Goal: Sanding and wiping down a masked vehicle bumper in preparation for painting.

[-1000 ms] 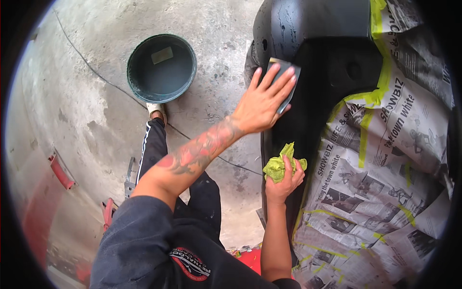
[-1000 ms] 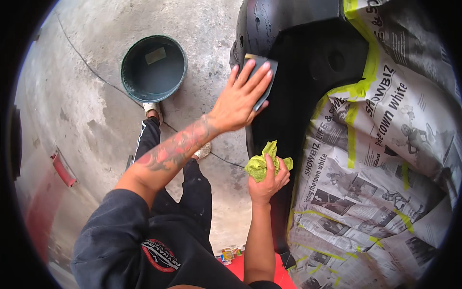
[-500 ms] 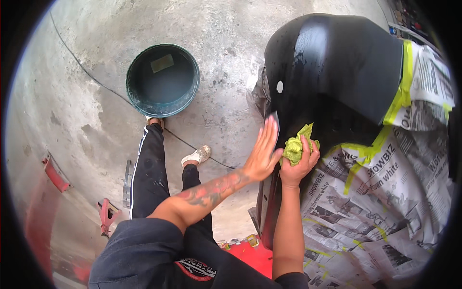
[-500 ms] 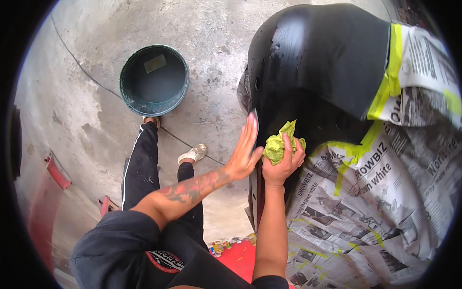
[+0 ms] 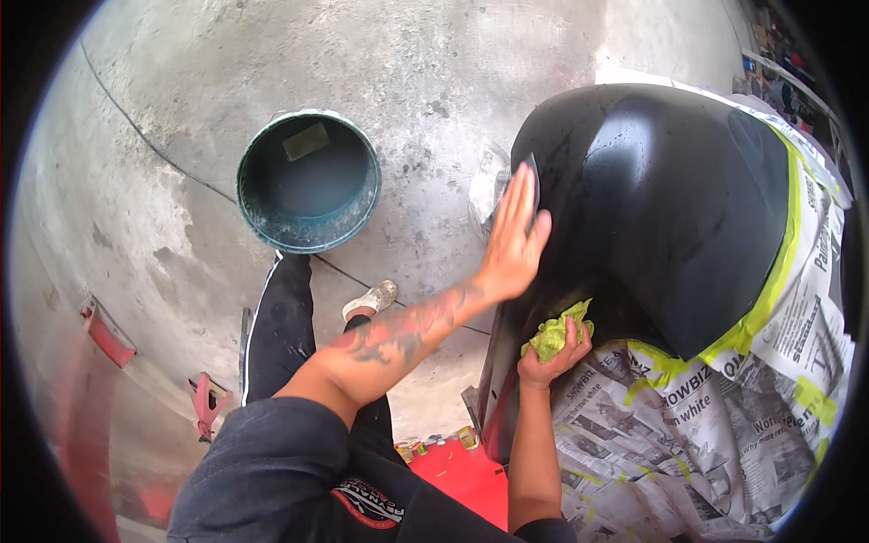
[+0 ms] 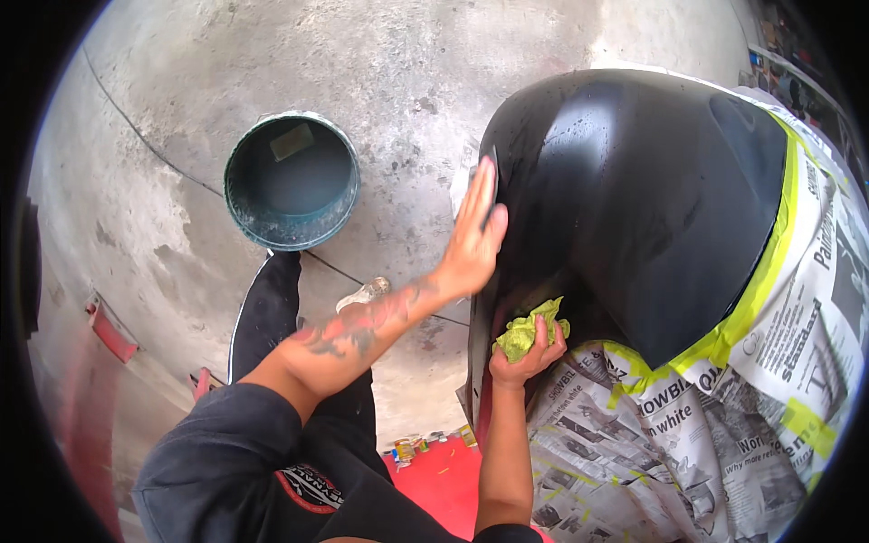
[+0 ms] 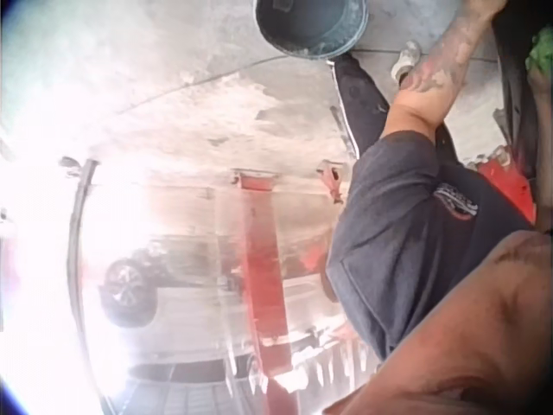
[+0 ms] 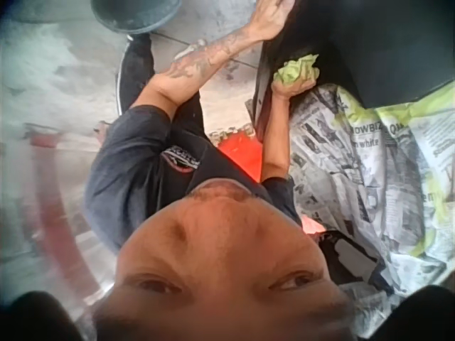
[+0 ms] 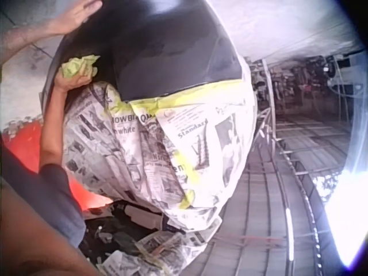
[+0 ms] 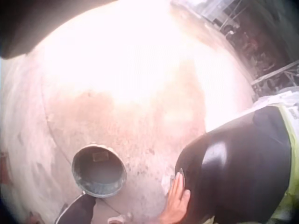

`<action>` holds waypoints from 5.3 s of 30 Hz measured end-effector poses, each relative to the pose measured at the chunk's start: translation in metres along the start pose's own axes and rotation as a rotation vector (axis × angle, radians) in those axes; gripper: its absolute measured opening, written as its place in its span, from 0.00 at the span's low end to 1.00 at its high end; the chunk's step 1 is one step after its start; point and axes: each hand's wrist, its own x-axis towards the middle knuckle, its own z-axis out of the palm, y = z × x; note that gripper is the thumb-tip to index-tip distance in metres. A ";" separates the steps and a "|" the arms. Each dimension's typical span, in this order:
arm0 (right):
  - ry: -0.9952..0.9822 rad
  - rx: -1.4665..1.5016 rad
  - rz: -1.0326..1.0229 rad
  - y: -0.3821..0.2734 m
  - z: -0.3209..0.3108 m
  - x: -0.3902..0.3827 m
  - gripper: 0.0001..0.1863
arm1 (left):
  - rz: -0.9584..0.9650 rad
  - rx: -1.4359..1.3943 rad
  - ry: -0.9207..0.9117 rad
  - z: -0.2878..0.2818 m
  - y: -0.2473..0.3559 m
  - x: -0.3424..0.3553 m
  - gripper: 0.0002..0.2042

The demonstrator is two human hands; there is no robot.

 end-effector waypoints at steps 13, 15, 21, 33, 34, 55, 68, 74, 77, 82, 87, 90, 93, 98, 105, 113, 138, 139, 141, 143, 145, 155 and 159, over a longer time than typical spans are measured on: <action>-0.037 -0.048 0.020 0.014 0.004 -0.007 0.37 | 0.092 0.097 -0.055 -0.025 0.002 0.068 0.33; -0.012 -0.034 -0.006 0.009 0.014 0.000 0.36 | 0.162 0.062 -0.137 -0.034 0.018 0.149 0.29; 0.030 -0.050 -0.031 0.005 0.009 0.006 0.31 | 0.570 0.486 -0.161 -0.019 0.078 0.158 0.27; 0.219 -0.046 0.012 0.001 0.012 0.026 0.32 | 0.835 0.864 -0.112 -0.019 0.063 0.060 0.30; 0.215 -0.047 0.042 0.002 0.012 0.024 0.33 | 0.836 0.911 -0.239 -0.024 0.051 0.027 0.29; 0.471 1.411 0.891 -0.060 -0.046 -0.257 0.42 | -0.763 -0.443 -0.539 -0.021 0.048 -0.309 0.21; 0.685 0.635 1.295 0.088 -0.059 -0.429 0.22 | 1.041 1.178 -0.668 0.094 0.034 -0.207 0.36; -0.303 -0.134 0.489 0.027 -0.035 -0.281 0.46 | 0.933 0.980 -0.718 -0.011 0.029 -0.157 0.32; -0.197 -0.157 0.225 0.031 -0.024 -0.173 0.47 | 0.661 0.953 -0.647 -0.092 0.029 -0.156 0.29; -0.051 -0.372 0.005 0.020 0.000 -0.039 0.44 | 0.292 0.863 -0.441 -0.197 0.007 -0.178 0.24; -0.007 -0.380 0.035 0.006 -0.001 -0.014 0.40 | 0.157 0.713 -0.336 -0.248 -0.018 -0.177 0.22; -0.139 -0.452 0.089 0.013 -0.013 -0.066 0.39 | 0.127 0.625 -0.264 -0.266 -0.033 -0.178 0.22; -0.161 -0.533 0.071 0.007 -0.019 -0.059 0.37 | 0.074 0.525 -0.189 -0.249 -0.054 -0.176 0.22; 0.031 -0.316 -0.118 0.018 -0.002 -0.012 0.28 | 0.191 0.316 -0.215 -0.195 -0.093 -0.150 0.23; 0.172 -0.220 -0.150 0.032 0.012 -0.028 0.24 | 0.325 0.299 -0.170 -0.195 -0.142 -0.129 0.21; 0.210 -0.426 -0.171 0.019 0.020 -0.011 0.20 | 0.444 0.233 -0.181 -0.214 -0.100 -0.125 0.21; 0.324 -0.807 -0.065 0.011 0.024 0.084 0.27 | 0.579 0.081 -0.179 -0.195 -0.065 -0.185 0.21; 0.354 -0.852 -0.112 0.015 0.020 0.085 0.28 | 0.582 0.073 -0.188 -0.195 -0.066 -0.184 0.21; 0.357 -0.933 -0.127 0.014 0.010 0.091 0.28 | 0.489 0.031 -0.230 -0.193 -0.073 -0.182 0.22; 0.352 -1.009 -0.138 0.013 0.009 0.081 0.29 | 0.466 0.025 -0.239 -0.190 -0.079 -0.175 0.22; 0.265 -0.993 -0.014 -0.001 0.019 0.053 0.31 | 0.440 0.025 -0.220 -0.193 -0.077 -0.176 0.22; 0.271 -1.191 -0.059 -0.003 0.019 0.042 0.32 | 0.403 -0.022 -0.212 -0.195 -0.080 -0.169 0.22; 0.336 -1.152 -0.178 0.023 0.005 0.049 0.30 | 0.445 -0.025 -0.242 -0.187 -0.074 -0.175 0.23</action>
